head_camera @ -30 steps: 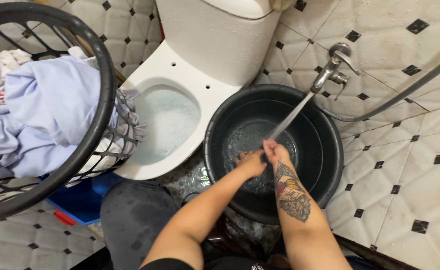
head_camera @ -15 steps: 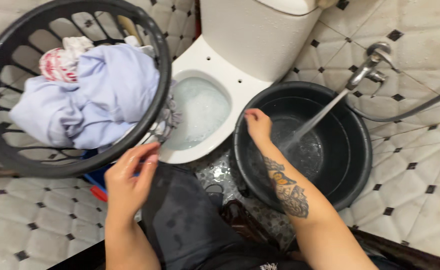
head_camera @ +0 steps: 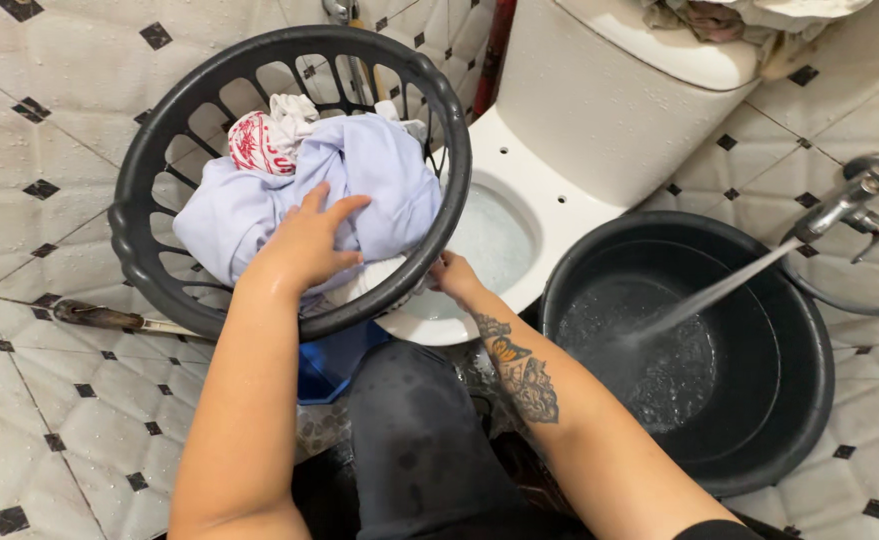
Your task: The person hand-washes clothes in a black basin using a handheld shower. They rinse soapy water into the toilet, then transfer clothes from a laundry basket into the basin and rinse them under running water.
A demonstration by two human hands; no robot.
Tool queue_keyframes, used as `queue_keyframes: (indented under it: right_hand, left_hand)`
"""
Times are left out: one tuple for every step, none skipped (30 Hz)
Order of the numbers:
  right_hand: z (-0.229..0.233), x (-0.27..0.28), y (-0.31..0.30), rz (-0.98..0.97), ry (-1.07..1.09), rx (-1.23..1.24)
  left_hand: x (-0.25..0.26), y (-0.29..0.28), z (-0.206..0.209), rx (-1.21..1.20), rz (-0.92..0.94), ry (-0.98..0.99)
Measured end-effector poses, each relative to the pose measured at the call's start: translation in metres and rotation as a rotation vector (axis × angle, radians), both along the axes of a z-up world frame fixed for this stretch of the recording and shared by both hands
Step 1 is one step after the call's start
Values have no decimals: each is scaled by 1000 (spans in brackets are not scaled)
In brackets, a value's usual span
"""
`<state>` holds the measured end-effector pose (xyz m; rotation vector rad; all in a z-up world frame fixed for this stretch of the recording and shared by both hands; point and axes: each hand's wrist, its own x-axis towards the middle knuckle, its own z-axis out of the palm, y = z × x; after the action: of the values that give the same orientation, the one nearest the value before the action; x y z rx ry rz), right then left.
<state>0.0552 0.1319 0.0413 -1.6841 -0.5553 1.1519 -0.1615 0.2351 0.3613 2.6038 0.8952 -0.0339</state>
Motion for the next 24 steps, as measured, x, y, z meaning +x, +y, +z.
queue_keyframes:
  right_hand:
    - [9, -1, -3, 40, -130, -91]
    - [19, -3, -10, 76, -255, -184]
    - [30, -4, -17, 109, -315, -137]
    - [43, -4, -22, 136, -369, -92]
    - [57, -5, -30, 163, -424, -47]
    - [72, -2, -44, 131, -500, 6]
    - [87, 1, -61, 99, -577, 60]
    - [104, 8, -81, 71, -658, 113]
    - [121, 16, -107, 36, -667, 138]
    - [138, 24, -134, 3, -676, 165]
    - [155, 34, -160, -35, -870, 301]
    - [169, 42, -183, -70, -1061, 437]
    - [182, 48, -210, -171, -829, 431]
    - [195, 58, -234, -270, -600, 429]
    - [204, 68, -250, -332, -369, 564]
    - [211, 78, -267, -392, -131, 692]
    - [215, 88, -283, -421, -126, 614]
    - [216, 96, -298, -447, -117, 533]
    - [215, 103, -311, -470, -108, 451]
    - [212, 110, -322, -436, -270, 231]
    - [207, 115, -331, -397, -428, 7]
    - [201, 121, -335, -353, -586, -213]
    - [194, 126, -335, -270, -694, -474]
    - [186, 129, -329, -181, -801, -735]
  left_hand:
    - [-3, 2, -5, -2, -11, -49]
    - [-6, 4, -10, -6, -27, -95]
    - [-7, 4, -15, 7, -41, -122]
    - [-10, 7, -17, 18, -61, -145]
    - [-12, 10, -17, 28, -82, -169]
    - [-12, 12, -18, 22, -82, -164]
    - [-12, 14, -16, 15, -81, -160]
    - [-11, 13, -14, 8, -77, -160]
    - [-10, 10, -11, 34, -85, -185]
    - [-10, 7, -5, 61, -90, -209]
    - [-9, -1, 1, 89, -96, -233]
    - [-7, -11, 6, 148, -17, -269]
    - [-7, -25, 11, 206, 62, -304]
    - [-1, -39, 18, 272, 143, -343]
    - [9, -56, 22, 239, 159, -396]
    - [20, -74, 24, 205, 175, -445]
    - [31, -91, 25, 171, 191, -495]
    - [40, -106, 24, 201, 177, -386]
    - [47, -118, 22, 230, 163, -277]
    - [49, -125, 21, 260, 151, -171]
    - [47, -128, 21, 282, 117, -192]
    - [44, -126, 23, 308, 84, -218]
    - [38, -122, 25, 335, 51, -245]
    - [30, -117, 27, 310, 40, -242]
